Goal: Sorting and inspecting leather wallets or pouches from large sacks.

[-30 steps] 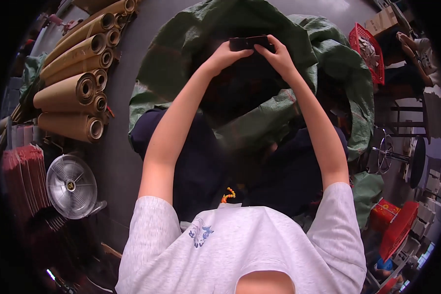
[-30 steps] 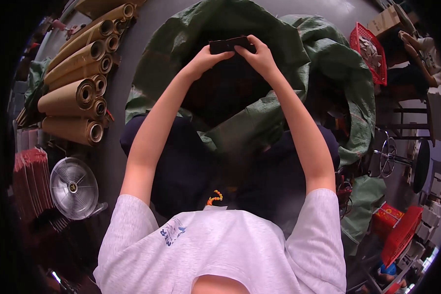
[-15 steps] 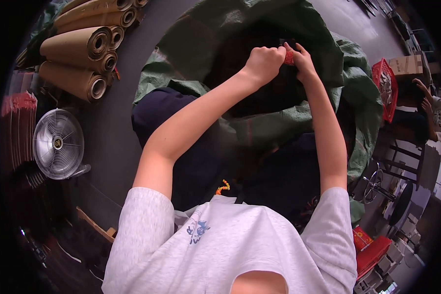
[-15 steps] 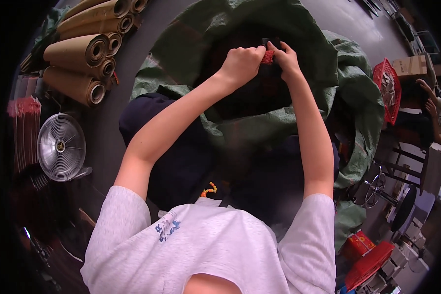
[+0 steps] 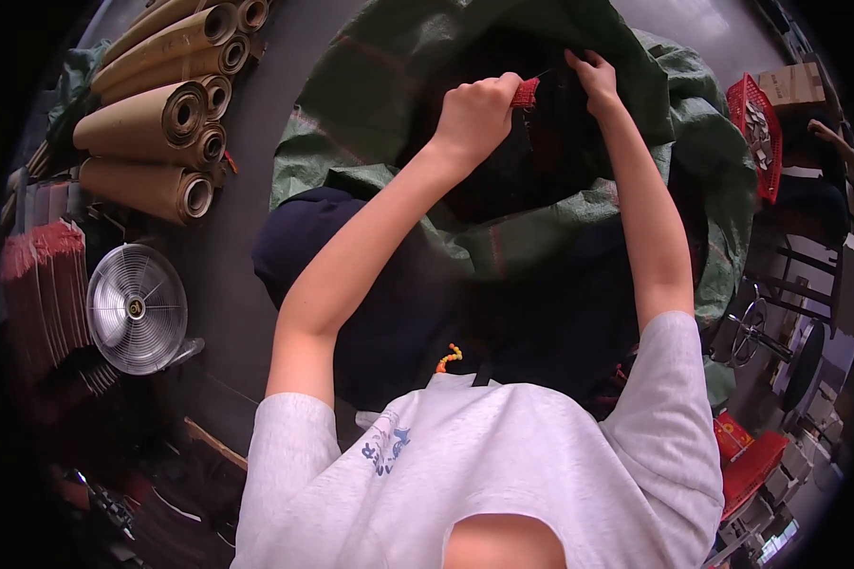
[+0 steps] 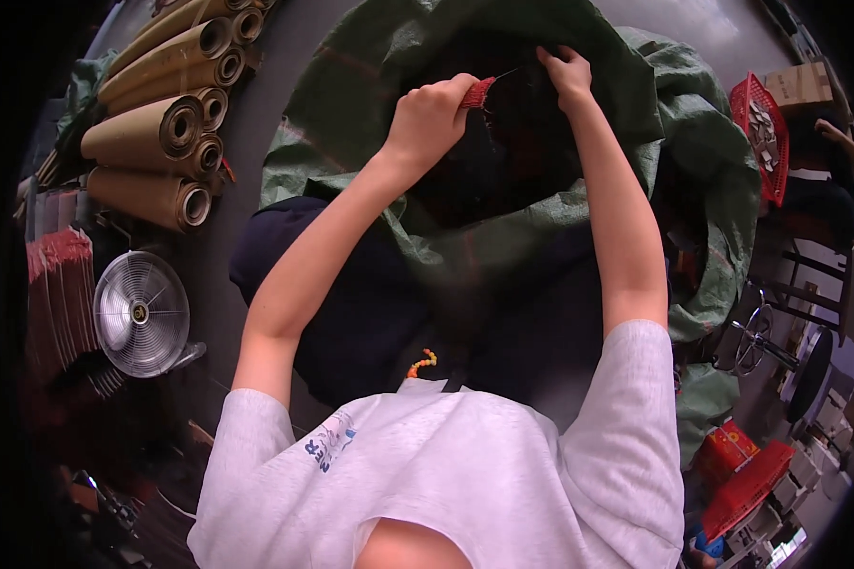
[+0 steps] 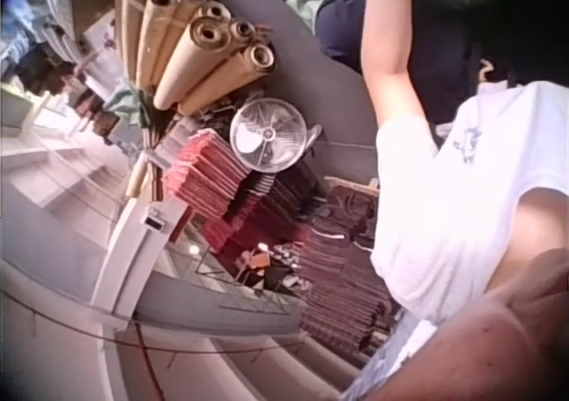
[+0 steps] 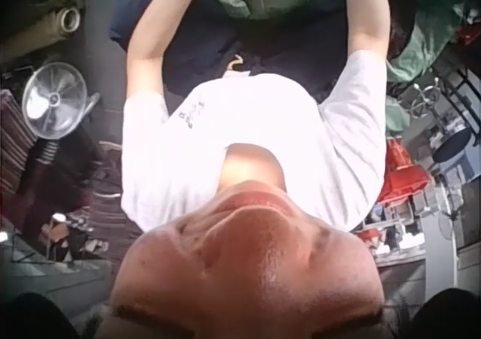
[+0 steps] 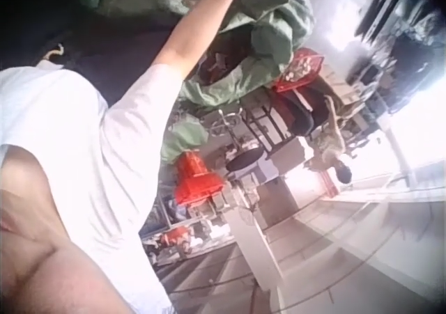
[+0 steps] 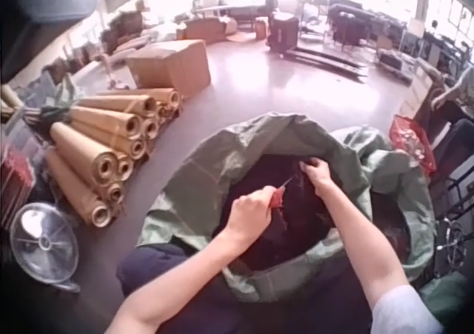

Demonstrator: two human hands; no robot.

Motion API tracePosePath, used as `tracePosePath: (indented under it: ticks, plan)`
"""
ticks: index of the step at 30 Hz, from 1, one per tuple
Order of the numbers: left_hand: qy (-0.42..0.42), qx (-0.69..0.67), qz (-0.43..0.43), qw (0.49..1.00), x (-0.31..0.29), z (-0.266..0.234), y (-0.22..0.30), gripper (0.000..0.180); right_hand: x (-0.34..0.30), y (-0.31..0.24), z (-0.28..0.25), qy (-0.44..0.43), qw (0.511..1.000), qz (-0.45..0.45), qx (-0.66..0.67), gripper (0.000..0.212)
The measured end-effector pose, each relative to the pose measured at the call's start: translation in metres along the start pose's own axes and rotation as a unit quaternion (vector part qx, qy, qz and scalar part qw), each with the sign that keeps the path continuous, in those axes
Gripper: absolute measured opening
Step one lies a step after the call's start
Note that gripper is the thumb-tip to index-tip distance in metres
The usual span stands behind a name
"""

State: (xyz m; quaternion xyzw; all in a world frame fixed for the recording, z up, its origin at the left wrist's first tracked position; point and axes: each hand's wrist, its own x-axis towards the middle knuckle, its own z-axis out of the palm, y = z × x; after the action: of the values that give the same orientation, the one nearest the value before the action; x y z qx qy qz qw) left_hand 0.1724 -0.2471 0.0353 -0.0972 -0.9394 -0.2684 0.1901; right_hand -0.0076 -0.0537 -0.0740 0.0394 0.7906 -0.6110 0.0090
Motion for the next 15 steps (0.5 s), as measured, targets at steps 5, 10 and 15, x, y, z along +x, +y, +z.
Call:
tracePosePath:
  ticks: [5,10,15]
  plan:
    - [-0.050,-0.026,0.002,0.998,-0.018,-0.025,0.006,0.025,0.007,0.014,-0.019,0.056,0.997,0.031,-0.036,0.057]
    - [0.055,-0.031,-0.049,0.997,-0.013,-0.069,-0.035,0.017,0.035,0.014,-0.045,0.120,0.992,-0.026,-0.038,0.049]
    - [0.116,-0.078,-0.134,0.981,-0.013,-0.088,-0.089,0.019,0.020,-0.022,-0.069,0.101,0.992,-0.013,0.080,0.040]
